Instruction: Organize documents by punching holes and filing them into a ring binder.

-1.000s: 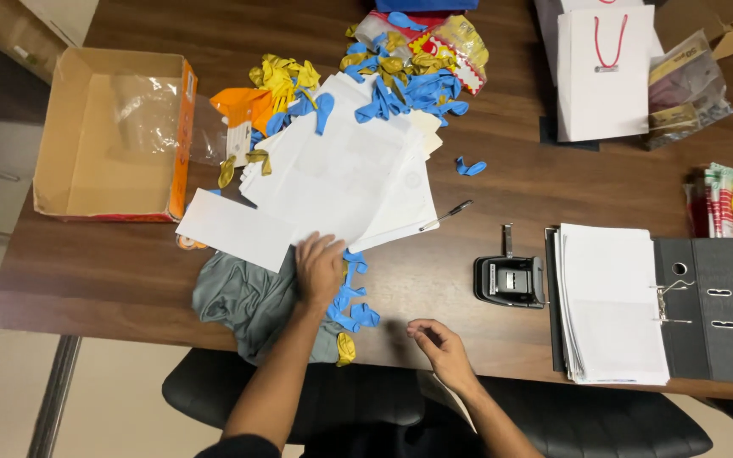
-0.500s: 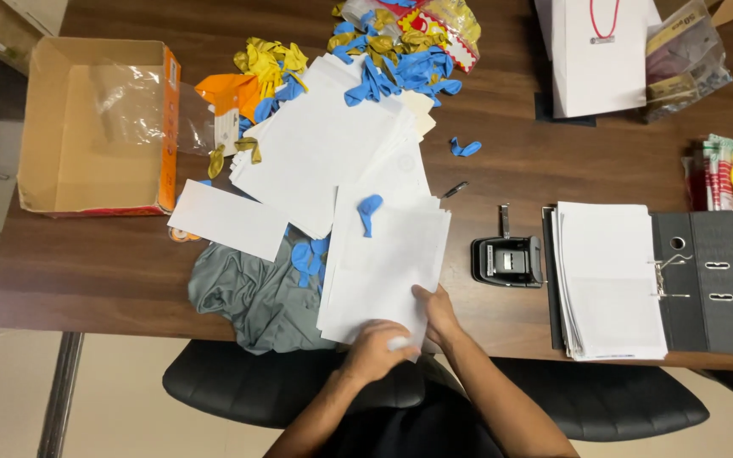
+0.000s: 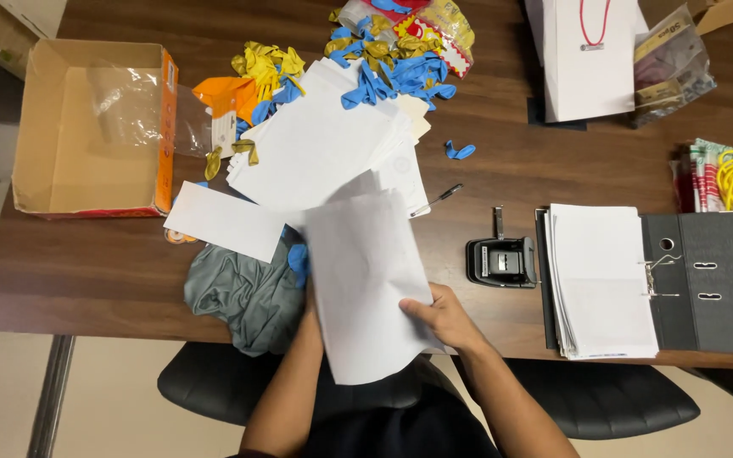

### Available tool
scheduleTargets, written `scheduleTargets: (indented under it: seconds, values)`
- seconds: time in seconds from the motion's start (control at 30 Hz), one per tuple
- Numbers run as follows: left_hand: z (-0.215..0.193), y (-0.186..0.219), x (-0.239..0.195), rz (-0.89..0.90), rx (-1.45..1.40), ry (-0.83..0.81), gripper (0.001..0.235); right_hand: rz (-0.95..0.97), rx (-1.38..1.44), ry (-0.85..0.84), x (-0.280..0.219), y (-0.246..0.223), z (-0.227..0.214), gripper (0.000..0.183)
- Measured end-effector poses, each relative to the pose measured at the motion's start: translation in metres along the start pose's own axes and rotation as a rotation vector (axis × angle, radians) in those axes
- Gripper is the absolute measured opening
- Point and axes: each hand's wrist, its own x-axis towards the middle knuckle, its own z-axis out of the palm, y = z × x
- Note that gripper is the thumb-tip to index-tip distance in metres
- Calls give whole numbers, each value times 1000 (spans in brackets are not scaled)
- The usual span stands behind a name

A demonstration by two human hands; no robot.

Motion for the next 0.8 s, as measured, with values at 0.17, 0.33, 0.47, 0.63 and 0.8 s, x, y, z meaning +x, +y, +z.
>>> scheduleTargets:
  seconds: [0.17,0.33,0.47,0.63,0.8]
  values:
    - [-24,-9,5,-65,-131,-34,64,108,66,230,-2,9,-15,29]
    - [-23,-19,-17,-182,-289,-106,74,269,168,372,7,51,-14,32]
    - [-19,-53,-36,-144,106,-112,54,423,310,399,9,100,-16,34]
    - [-20,-65,-53,83,368,-72,50,315,422,364,2,112,-28,33]
    - [-14,-32,-75,138,211,-166,29,137,569,257,-12,129,-65,25]
